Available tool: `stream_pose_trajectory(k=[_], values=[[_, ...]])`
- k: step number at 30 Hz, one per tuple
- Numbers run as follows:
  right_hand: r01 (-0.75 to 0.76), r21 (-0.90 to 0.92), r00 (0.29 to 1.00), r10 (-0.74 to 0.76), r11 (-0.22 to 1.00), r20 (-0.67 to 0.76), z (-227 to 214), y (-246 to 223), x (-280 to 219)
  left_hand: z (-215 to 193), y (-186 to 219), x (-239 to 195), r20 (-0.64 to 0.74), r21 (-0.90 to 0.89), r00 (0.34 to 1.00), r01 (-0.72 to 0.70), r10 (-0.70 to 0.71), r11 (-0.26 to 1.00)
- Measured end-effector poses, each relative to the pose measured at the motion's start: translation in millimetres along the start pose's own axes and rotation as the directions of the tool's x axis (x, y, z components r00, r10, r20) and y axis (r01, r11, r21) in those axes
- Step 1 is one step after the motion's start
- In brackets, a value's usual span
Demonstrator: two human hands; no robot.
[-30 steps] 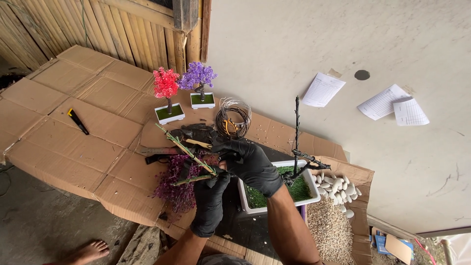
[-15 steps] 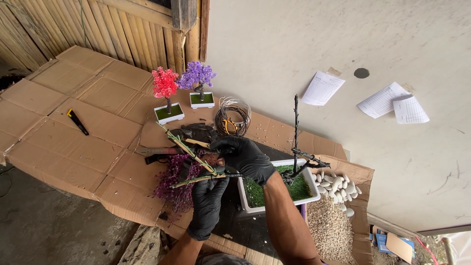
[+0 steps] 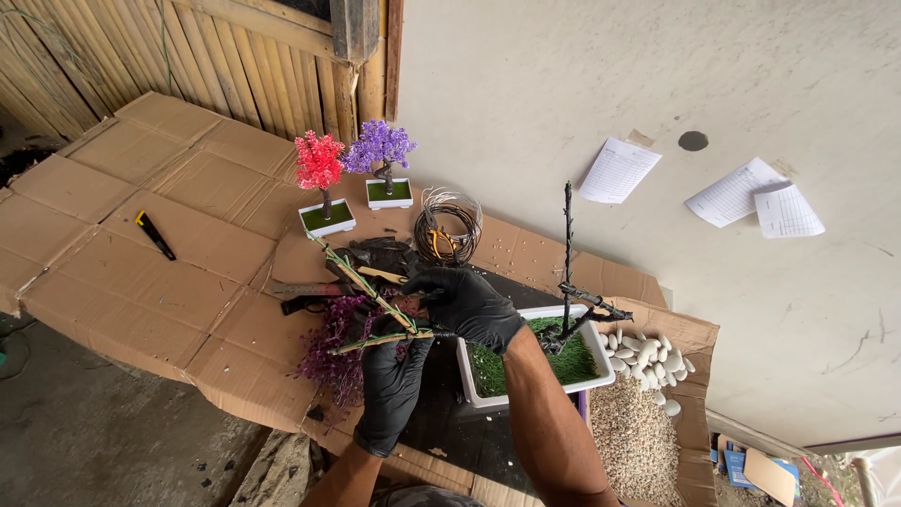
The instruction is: The person is winding thin wire around branches to shape them for a decorative floral arrangement.
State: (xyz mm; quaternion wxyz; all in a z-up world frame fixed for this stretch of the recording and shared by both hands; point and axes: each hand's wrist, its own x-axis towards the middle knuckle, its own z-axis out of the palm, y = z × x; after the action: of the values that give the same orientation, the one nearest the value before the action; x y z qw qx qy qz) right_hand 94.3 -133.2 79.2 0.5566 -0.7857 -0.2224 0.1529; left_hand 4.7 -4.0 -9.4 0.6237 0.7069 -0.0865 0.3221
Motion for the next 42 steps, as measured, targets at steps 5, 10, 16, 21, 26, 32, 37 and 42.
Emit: stream_pose_trajectory(k=[5,10,16,21,26,32,37,42], values=[[-0.048,-0.024,0.998,0.05,0.999,0.049,-1,-8,-3,-1,-8,-6,0.018,0.014,0.999,-0.046,0.046,0.999],[0.032,0.438,0.999,-0.021,0.898,-0.029,-7,13,-1,3,-49,-33,0.032,0.226,0.969,-0.246,0.245,0.943],[0.276,-0.482,0.793,-0.48,0.832,-0.374,-12,-49,-24,-6,-51,-41,0.107,0.282,0.929,-0.37,0.354,0.885],[0.373,-0.488,0.748,-0.567,0.789,-0.344,-5,-86,-50,-14,-36,-39,0.166,0.306,0.895,-0.445,0.413,0.842],[0.398,-0.426,0.721,-0.564,0.813,-0.403,-1,-119,-80,-19,-53,-43,0.168,0.376,0.897,-0.443,0.41,0.814],[0.616,-0.344,0.482,-0.685,0.708,-0.547,19,-104,-151,-27,-34,-33,0.226,0.334,0.912,-0.403,0.343,0.852],[0.538,-0.287,0.626,-0.604,0.792,-0.493,44,-100,-176,-26,-63,-53,0.223,0.415,0.916,-0.4,0.335,0.817],[0.088,-0.149,0.976,-0.115,0.985,-0.185,59,32,-192,-34,-39,-44,0.257,0.376,0.951,-0.26,0.17,0.89]])
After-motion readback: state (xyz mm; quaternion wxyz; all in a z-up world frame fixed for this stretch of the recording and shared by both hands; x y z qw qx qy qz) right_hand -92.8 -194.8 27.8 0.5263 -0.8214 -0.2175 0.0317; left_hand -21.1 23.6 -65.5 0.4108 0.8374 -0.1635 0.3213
